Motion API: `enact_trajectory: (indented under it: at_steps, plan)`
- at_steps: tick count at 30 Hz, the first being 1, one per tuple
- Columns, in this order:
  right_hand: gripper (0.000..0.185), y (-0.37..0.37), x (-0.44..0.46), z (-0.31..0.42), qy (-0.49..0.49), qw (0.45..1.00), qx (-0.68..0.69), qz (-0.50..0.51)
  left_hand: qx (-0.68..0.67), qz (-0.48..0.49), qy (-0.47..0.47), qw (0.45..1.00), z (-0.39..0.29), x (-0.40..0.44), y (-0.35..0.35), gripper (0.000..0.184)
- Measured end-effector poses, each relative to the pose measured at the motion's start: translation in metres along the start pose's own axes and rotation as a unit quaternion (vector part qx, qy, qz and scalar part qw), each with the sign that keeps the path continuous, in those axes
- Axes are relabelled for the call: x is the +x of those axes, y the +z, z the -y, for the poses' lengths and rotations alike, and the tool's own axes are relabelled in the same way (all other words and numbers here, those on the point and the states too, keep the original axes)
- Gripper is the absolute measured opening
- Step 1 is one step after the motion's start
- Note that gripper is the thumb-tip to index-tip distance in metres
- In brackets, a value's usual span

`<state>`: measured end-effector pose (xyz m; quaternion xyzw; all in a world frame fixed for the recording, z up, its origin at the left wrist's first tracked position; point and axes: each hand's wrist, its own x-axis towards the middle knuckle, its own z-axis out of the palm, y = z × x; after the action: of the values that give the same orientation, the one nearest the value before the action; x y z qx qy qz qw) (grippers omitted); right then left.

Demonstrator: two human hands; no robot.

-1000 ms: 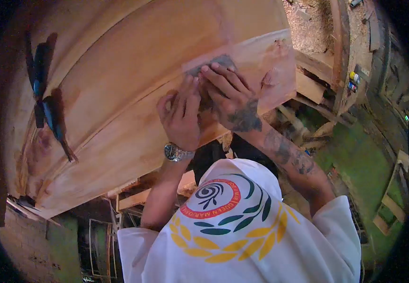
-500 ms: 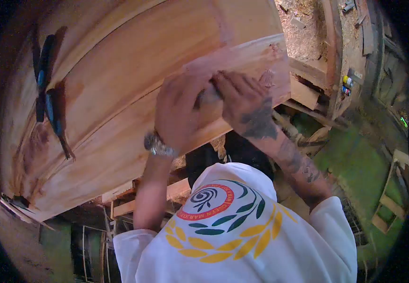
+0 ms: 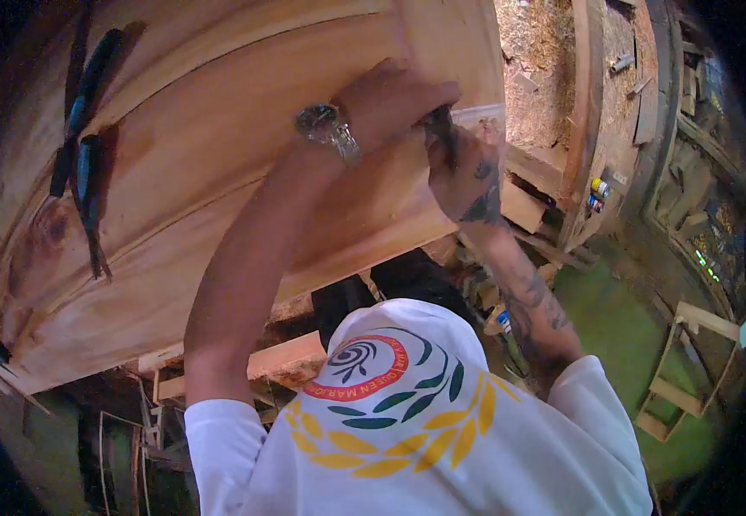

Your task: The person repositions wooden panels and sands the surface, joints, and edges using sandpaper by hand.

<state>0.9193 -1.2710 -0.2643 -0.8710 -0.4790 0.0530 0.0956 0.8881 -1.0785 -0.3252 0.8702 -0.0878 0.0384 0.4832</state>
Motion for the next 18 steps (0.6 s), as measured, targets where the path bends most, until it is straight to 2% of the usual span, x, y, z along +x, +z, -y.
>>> enact_trajectory:
  at_steps: [2, 5, 7, 9, 11, 12, 15, 18]
  plan:
    - [0.011, -0.002, 0.005, 0.008, 0.009, 0.999, 0.037, -0.004, 0.035, -0.074, 0.046, 0.996, 0.013, -0.002, 0.02, 0.011]
    - [0.012, -0.003, 0.009, 0.018, 0.049, 0.997, 0.057, 0.024, -0.022, -0.079, 0.03, 0.996, 0.01, -0.015, 0.015, 0.011]
    - [0.012, 0.0, 0.007, 0.024, 0.059, 0.996, 0.064, 0.034, 0.002, -0.082, 0.043, 0.996, 0.01, -0.023, 0.009, 0.014]
    - [0.012, 0.002, 0.007, 0.029, 0.051, 0.995, 0.083, 0.028, 0.005, -0.056, 0.029, 0.998, 0.012, -0.027, 0.001, 0.02]
    - [0.012, -0.001, 0.014, 0.043, 0.099, 0.989, 0.093, 0.062, -0.022, 0.002, -0.018, 1.0, 0.011, -0.039, -0.003, 0.027]
    - [0.012, -0.001, 0.016, 0.052, 0.125, 0.984, 0.099, 0.078, -0.023, -0.003, -0.016, 1.0, 0.013, -0.044, -0.002, 0.028]
    - [0.012, 0.008, 0.012, 0.065, 0.103, 0.988, 0.107, 0.038, -0.045, -0.014, -0.013, 0.999, 0.015, -0.059, -0.008, 0.033]
    - [0.012, 0.006, 0.016, 0.088, 0.124, 0.985, 0.113, 0.034, -0.075, -0.019, -0.014, 0.997, 0.011, -0.072, -0.021, 0.039]
